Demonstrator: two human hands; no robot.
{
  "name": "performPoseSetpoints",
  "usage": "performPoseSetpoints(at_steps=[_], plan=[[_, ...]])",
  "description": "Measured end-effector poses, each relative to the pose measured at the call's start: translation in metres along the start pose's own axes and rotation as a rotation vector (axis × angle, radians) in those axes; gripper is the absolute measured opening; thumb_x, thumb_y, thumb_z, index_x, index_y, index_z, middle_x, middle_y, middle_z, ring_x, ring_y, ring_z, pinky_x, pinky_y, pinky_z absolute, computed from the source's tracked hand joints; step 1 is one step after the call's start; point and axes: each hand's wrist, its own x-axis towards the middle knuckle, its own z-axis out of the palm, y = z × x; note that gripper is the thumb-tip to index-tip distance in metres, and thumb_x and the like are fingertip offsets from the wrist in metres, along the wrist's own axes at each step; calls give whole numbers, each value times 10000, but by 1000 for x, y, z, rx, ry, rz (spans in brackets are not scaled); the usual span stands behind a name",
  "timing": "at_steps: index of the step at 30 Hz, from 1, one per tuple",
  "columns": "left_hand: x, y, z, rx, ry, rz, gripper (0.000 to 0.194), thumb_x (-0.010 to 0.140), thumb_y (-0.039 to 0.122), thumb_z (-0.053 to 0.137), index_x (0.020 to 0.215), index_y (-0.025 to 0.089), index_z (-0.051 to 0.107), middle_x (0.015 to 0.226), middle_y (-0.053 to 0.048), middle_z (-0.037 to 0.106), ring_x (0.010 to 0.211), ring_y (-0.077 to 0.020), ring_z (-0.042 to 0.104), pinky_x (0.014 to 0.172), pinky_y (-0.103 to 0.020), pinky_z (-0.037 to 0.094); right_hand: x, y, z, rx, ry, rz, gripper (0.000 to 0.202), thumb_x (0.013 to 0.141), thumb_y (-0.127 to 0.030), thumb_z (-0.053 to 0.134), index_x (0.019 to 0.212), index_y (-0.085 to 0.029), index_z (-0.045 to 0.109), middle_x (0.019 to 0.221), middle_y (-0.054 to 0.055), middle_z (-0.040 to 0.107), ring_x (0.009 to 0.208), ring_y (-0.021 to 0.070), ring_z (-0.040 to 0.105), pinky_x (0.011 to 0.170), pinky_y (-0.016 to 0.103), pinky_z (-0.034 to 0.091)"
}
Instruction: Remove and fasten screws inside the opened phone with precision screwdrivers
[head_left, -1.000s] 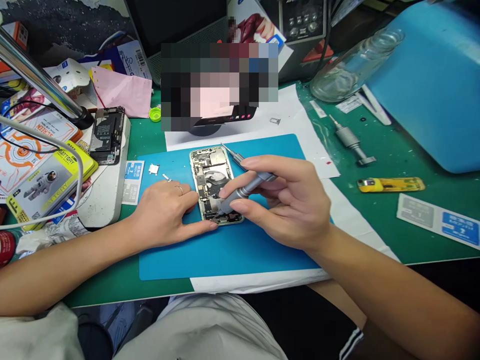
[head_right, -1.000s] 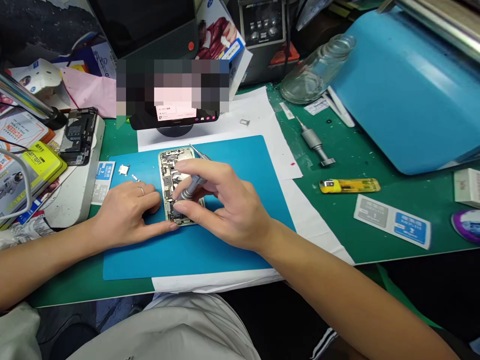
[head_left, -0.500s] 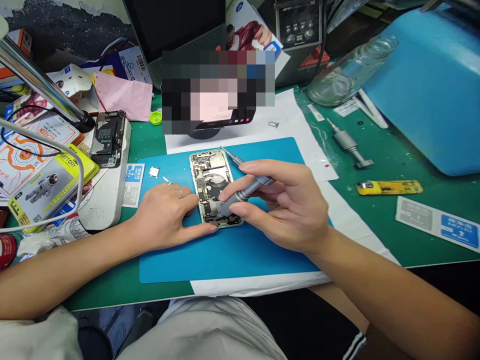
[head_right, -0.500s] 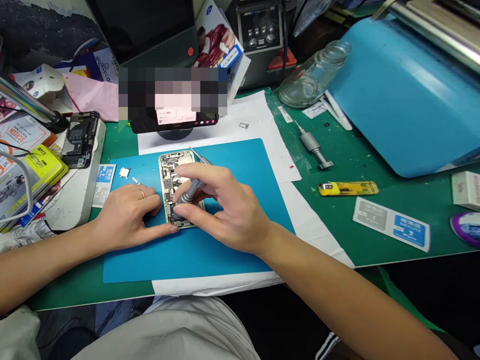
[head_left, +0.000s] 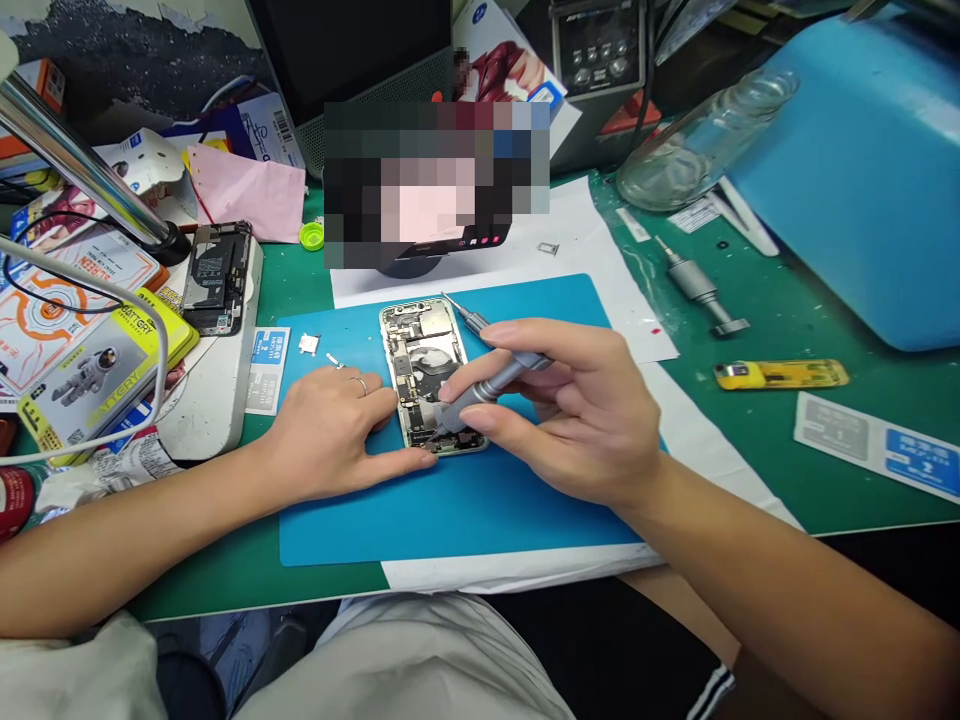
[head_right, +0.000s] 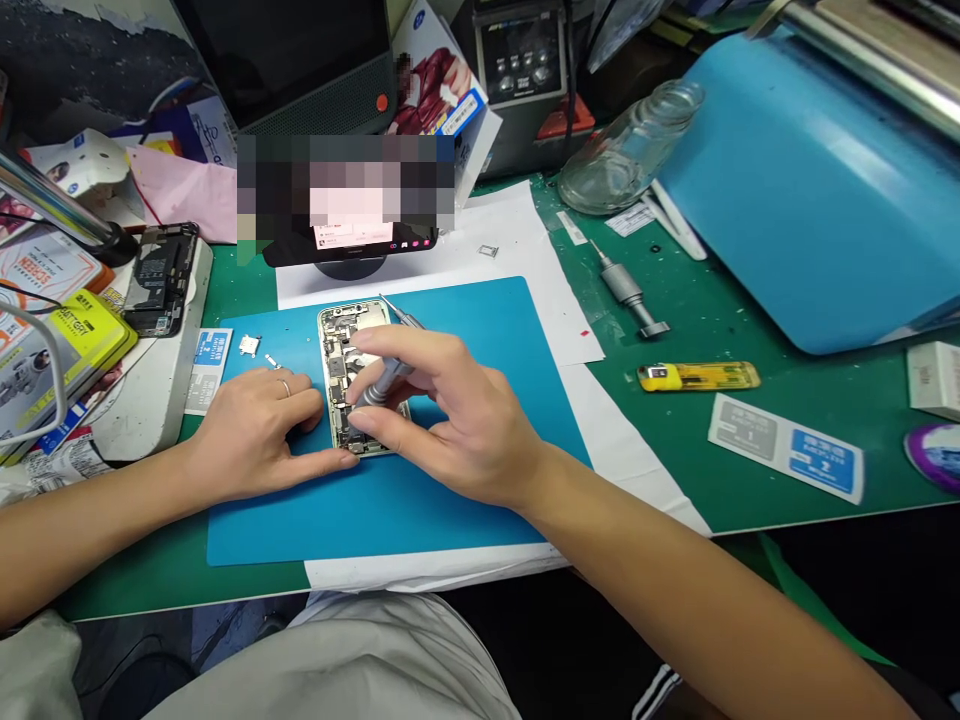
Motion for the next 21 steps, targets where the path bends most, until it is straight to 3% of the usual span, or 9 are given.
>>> performPoseSetpoints(at_steps=[10, 16, 21], plan=[[2, 0, -2, -5, -28, 11, 582, 905, 740, 549, 680, 204, 526, 633, -9, 563, 600, -184, 536, 585, -343, 341, 0, -1, -1, 18, 8, -3, 563, 902, -124, 716, 1396, -303, 512, 1138, 27, 715, 873, 147, 766, 663, 232, 668], [3, 3, -5, -16, -33, 1, 318, 906, 440, 520, 684, 214, 530, 650, -21, 581, 601, -193, 543, 569, -356, 339, 0, -1, -2, -29, -23, -32, 593, 894, -77, 690, 1404, -322, 511, 1070, 17, 743, 855, 152, 771, 653, 239, 667], [3, 4, -5, -16, -33, -5, 351, 940, 435, 490, 672, 211, 525, 640, -23, 568, 598, -193, 537, 565, -357, 322, -5, 6, -3, -62, -55, -94, 626, 878, -72, 699, 1417, -327, 507, 1050, 21, 777, 854, 173, 779, 727, 288, 687]])
